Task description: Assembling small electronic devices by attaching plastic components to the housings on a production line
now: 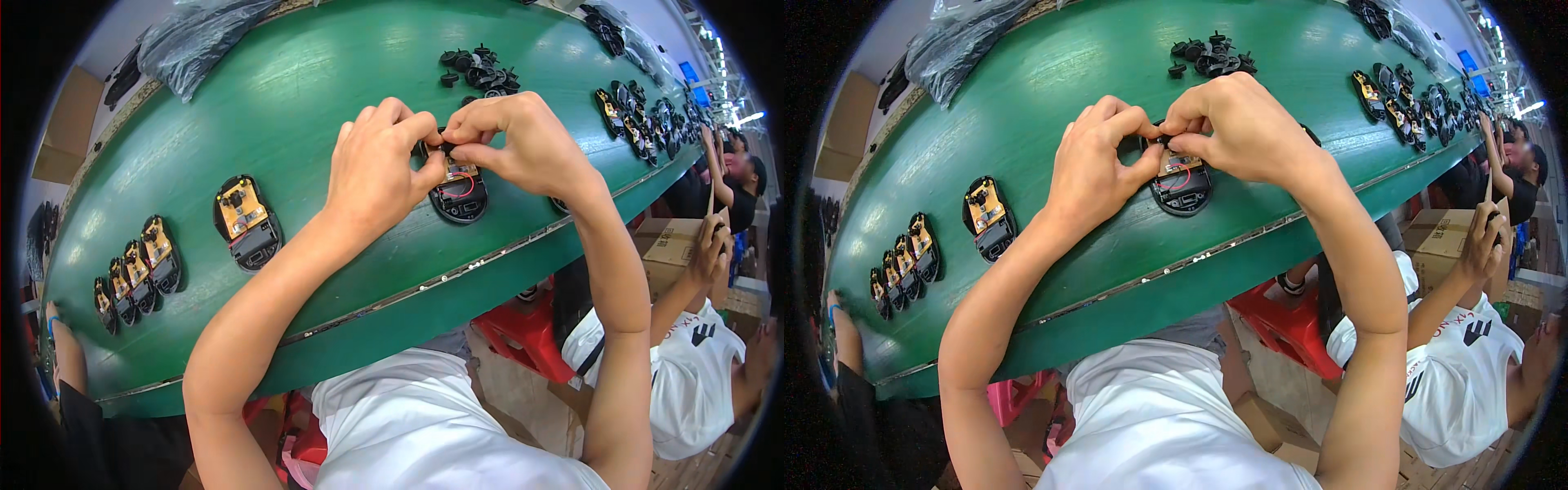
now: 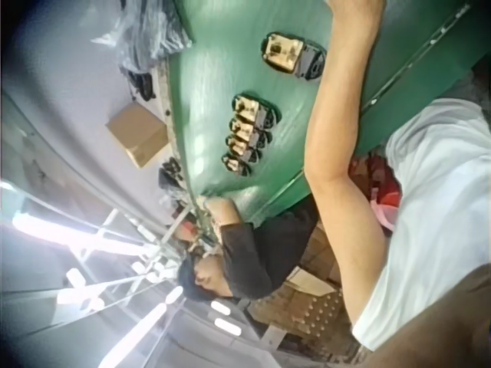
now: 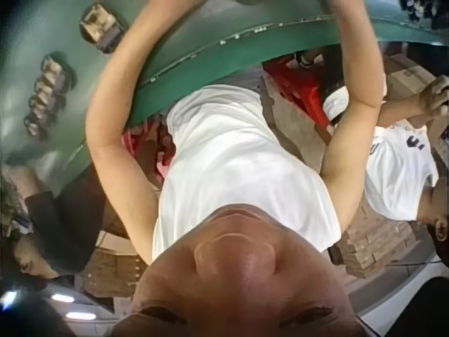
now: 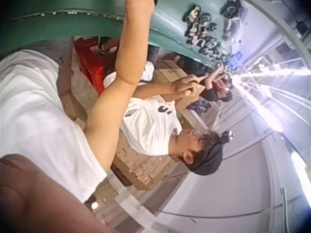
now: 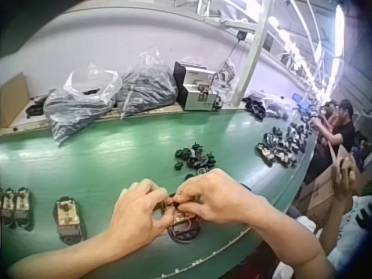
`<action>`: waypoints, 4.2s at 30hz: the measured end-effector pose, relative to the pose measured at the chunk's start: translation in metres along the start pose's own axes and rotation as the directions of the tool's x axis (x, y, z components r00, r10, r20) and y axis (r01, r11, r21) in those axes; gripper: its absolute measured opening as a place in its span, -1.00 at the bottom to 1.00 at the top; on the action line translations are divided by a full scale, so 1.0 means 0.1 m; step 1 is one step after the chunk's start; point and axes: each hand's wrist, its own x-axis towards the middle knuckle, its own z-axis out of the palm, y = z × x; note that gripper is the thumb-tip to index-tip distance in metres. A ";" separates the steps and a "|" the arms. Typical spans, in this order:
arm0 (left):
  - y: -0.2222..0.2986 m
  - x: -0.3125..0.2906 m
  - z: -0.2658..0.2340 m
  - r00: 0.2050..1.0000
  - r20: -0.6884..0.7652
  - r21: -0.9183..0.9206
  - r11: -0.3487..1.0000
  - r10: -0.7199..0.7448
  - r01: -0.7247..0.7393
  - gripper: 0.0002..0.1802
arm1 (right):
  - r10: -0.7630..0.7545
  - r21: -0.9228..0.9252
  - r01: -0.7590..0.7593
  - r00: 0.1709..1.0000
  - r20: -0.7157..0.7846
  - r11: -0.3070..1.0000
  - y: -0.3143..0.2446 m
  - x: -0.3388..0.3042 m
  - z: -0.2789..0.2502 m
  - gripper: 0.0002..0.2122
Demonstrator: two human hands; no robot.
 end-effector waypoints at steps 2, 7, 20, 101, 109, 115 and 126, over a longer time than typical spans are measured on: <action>0.01 0.01 0.00 1.000 0.005 -0.004 1.000 0.002 -0.002 -0.85 | -0.129 -0.069 0.126 0.991 -0.044 0.990 0.06 -0.01 0.01 -0.86; 0.05 -0.03 -0.02 1.000 0.003 0.008 1.000 -0.008 0.008 -0.83 | -0.285 -0.143 0.263 0.943 -0.173 0.954 0.15 -0.08 0.12 -0.85; 0.12 -0.02 0.05 0.999 -0.047 0.000 1.000 0.015 -0.015 -0.84 | -0.292 -0.008 0.311 0.883 -0.368 0.950 0.37 -0.21 0.28 -0.83; -0.35 -0.85 -1.15 0.996 -0.033 0.148 0.986 0.078 -0.073 -0.60 | -0.333 -0.320 0.229 0.884 -0.327 0.919 0.65 1.13 0.23 -0.57; -0.34 -0.81 -0.62 0.981 -0.158 0.309 0.949 0.110 -0.057 -0.61 | -0.503 -0.176 0.473 0.835 -0.222 0.863 0.42 1.50 0.42 -0.77; -0.28 -0.84 -0.58 0.974 -0.198 0.315 0.948 0.108 -0.042 -0.62 | -0.592 -0.076 0.588 0.804 -0.062 0.806 -0.13 1.33 0.71 -0.72; -0.29 -0.76 -0.62 0.958 -0.273 0.245 0.969 0.092 -0.024 -0.76 | -0.622 -0.063 0.619 0.776 -0.103 0.783 -0.22 1.20 0.73 -0.72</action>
